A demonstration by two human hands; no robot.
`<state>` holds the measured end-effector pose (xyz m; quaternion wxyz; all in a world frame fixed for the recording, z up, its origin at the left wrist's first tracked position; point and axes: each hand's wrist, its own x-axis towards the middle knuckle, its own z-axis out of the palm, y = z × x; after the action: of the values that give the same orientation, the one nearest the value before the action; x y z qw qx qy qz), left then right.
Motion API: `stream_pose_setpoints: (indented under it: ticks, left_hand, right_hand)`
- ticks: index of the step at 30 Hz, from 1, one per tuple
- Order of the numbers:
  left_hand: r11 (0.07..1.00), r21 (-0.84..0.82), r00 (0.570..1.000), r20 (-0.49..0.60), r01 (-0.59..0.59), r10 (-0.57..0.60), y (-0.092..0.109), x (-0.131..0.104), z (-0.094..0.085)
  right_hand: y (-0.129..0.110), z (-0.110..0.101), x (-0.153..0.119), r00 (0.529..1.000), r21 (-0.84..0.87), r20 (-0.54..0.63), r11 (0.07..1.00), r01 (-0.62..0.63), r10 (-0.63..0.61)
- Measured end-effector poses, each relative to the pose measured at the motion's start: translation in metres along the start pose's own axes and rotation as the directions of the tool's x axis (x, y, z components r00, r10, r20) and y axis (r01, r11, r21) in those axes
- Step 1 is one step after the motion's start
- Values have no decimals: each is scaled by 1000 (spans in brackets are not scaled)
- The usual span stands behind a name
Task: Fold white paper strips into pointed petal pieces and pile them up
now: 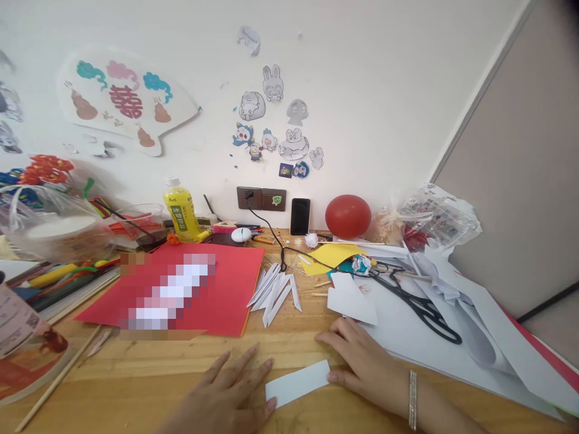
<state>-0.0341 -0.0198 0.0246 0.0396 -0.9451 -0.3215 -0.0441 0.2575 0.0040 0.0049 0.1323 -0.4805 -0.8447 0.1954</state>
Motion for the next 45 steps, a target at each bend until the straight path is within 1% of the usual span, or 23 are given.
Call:
stream_pose_setpoints:
  ticks: [3, 4, 7, 8, 10, 12, 15, 18, 20, 22, 24, 26, 27, 29, 32, 34, 35, 37, 39, 40, 42, 44, 45]
  left_hand:
    - [996, -24, 996, -28, -83, 83, -3, 6, -1]
    - [996, -16, 995, -50, -82, 81, -4, 8, 2]
    - [998, 56, 992, -124, -18, 25, -6, 12, 20]
    - [995, 98, 988, -149, -15, 30, -5, 12, 27]
    - [989, 144, 978, -206, 15, 15, -3, 14, 40]
    - [985, 163, 959, -283, 55, -6, 0, 16, 48]
    - [980, 178, 922, -388, 91, -15, 6, 22, 50]
    - [981, 164, 918, -396, 100, -28, 14, 30, 46]
    - [990, 116, 913, -407, 81, -27, 19, 33, 44]
    - [998, 63, 896, -444, 27, 3, 23, 35, 46]
    - [999, 21, 901, -432, -29, 35, 26, 35, 49]
    - [997, -7, 923, -379, -74, 66, 26, 34, 52]
    - [996, -20, 931, -358, -86, 73, 26, 33, 53]
    - [995, -42, 933, -354, -91, 70, 25, 33, 52]
    - [995, -42, 925, -372, -95, 72, 23, 33, 47]
    - [995, -33, 928, -366, -91, 73, 21, 34, 45]
    - [996, -25, 928, -365, -88, 73, 20, 35, 43]
    - [995, -1, 928, -363, -95, 88, 18, 36, 41]
    - [990, 34, 921, -364, -133, 137, 19, 35, 38]
    - [986, 47, 914, -370, -158, 164, 20, 35, 36]
    - [979, 47, 918, -340, -200, 204, 23, 34, 30]
    - [970, 34, 933, -266, -241, 241, 26, 32, 25]
    - [965, 33, 931, -255, -261, 261, 27, 31, 23]
  right_hand:
    - [5, 0, 1, 991, 75, 12, 989, 130, -131]
    - [5, 1, 1, 988, 104, 9, 983, 154, -155]
    - [0, 4, 2, 988, 177, -9, 972, 155, -156]
    - [-3, 6, 2, 988, 194, -13, 969, 151, -151]
    - [-8, 9, 1, 988, 220, -24, 963, 153, -152]
    - [-13, 12, 0, 985, 237, -28, 956, 175, -173]
    - [-18, 17, -1, 972, 248, -38, 939, 236, -234]
    - [-22, 19, -2, 956, 238, -48, 926, 294, -291]
    - [-26, 17, -2, 944, 217, -29, 920, 327, -329]
    - [-30, 14, -2, 929, 188, 13, 913, 361, -370]
    - [-34, 8, -2, 914, 177, 56, 905, 388, -403]
    - [-37, 3, -2, 903, 212, 60, 890, 404, -424]
    - [-37, 1, -2, 901, 243, 41, 879, 409, -431]
    - [-35, 0, -2, 903, 303, -20, 858, 415, -429]
    - [-28, 6, -3, 913, 315, -95, 858, 406, -397]
    - [-23, 11, -3, 910, 270, -116, 869, 414, -397]
    - [-21, 14, -3, 902, 234, -124, 871, 433, -415]
    - [-20, 15, -3, 871, 132, -119, 862, 490, -477]
    - [-21, 14, -3, 839, 13, -87, 842, 540, -537]
    - [-21, 12, -3, 831, -36, -65, 833, 552, -553]
    - [-22, 7, -3, 834, -96, -34, 832, 546, -551]
    - [-21, 4, -3, 851, -102, -37, 849, 518, -524]
    - [-19, 3, -2, 859, -86, -49, 859, 505, -510]
